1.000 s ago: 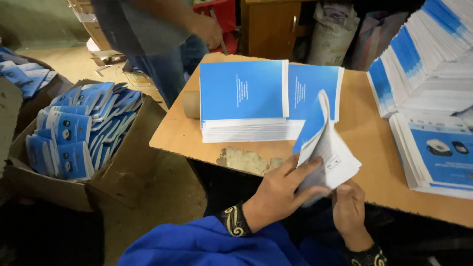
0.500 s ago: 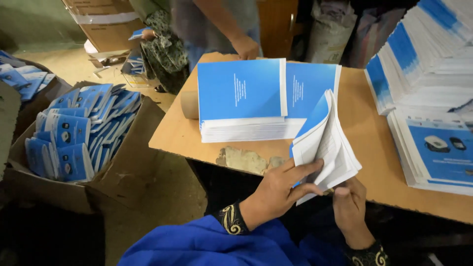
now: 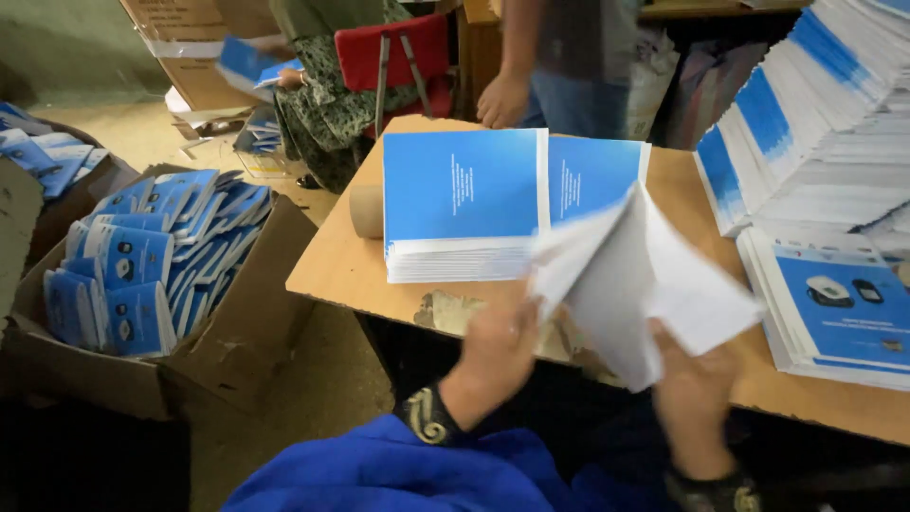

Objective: Folding printed booklet covers and organizing them into neat stacks on a workbench.

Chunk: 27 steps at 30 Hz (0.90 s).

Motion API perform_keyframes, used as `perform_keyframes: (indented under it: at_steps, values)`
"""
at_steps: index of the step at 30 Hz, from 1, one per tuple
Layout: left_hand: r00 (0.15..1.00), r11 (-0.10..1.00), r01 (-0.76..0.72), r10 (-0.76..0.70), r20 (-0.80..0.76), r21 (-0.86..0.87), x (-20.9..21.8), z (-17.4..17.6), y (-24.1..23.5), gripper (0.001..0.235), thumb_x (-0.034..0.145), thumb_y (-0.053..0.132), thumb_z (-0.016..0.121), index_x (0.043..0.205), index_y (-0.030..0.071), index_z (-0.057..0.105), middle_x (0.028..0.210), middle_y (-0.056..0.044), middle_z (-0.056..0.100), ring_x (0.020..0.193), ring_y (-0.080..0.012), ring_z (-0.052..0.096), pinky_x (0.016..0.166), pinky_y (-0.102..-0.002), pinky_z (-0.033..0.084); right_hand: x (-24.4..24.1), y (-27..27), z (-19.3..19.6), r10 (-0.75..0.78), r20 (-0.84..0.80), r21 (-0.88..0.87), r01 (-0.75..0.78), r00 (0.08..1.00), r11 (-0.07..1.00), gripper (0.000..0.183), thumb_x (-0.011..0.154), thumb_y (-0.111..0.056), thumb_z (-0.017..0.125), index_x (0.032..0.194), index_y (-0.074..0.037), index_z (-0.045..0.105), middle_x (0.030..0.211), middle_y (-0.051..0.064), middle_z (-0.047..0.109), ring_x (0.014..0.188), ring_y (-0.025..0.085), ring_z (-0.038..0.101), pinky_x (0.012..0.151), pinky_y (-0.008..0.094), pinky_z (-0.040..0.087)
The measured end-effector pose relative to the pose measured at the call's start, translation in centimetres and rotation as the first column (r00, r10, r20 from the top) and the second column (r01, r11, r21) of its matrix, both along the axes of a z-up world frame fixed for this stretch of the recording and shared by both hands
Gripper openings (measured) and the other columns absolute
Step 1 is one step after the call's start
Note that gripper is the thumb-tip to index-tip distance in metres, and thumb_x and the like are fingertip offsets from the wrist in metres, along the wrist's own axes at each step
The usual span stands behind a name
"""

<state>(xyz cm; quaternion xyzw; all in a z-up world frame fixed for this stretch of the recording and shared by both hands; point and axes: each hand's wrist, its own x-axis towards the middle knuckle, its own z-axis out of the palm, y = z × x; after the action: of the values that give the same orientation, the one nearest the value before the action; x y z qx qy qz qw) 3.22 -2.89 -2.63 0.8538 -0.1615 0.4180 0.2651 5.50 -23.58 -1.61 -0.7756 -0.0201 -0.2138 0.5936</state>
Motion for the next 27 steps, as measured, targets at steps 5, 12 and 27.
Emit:
perform_keyframes:
  at_steps: [5,12,27]
  values:
    - [0.958,0.824,0.282,-0.264,0.109,-0.492,-2.3,5.7,3.8,0.071,0.101,0.002,0.055,0.153,0.002,0.007,0.162,-0.015,0.008,0.152,-0.0321,0.020,0.113,-0.037,0.050,-0.4,-4.5,2.8,-0.091,0.149,0.080,0.079,0.985,0.994,0.068,0.097,0.005,0.072,0.058,-0.013,0.019,0.063,-0.006,0.022,0.064,0.010,0.027,0.059,0.035,0.028]
    - [0.906,0.914,0.085,-0.236,-0.350,-0.397,-1.7,1.2,3.7,0.041,0.091,0.020,0.053,0.130,0.005,0.053,0.096,-0.014,0.069,0.085,-0.0271,0.067,0.068,-0.037,0.046,-0.7,-1.9,1.2,0.068,-0.126,-0.037,-0.073,0.990,0.997,0.039,0.080,-0.013,0.071,0.116,-0.001,0.065,0.125,0.013,0.063,0.120,0.023,0.056,0.101,0.036,0.045]
    - [0.673,0.846,0.393,-0.532,-0.514,-0.360,-4.6,6.5,4.7,0.079,0.078,0.046,0.067,0.142,0.008,0.039,0.142,-0.011,0.052,0.125,-0.0237,0.054,0.101,-0.034,0.044,-3.0,-2.6,2.9,-0.097,-0.042,-0.091,0.092,0.994,0.992,0.045,0.080,-0.012,0.077,0.121,0.000,0.061,0.109,0.011,0.066,0.092,0.017,0.059,0.077,0.030,0.049]
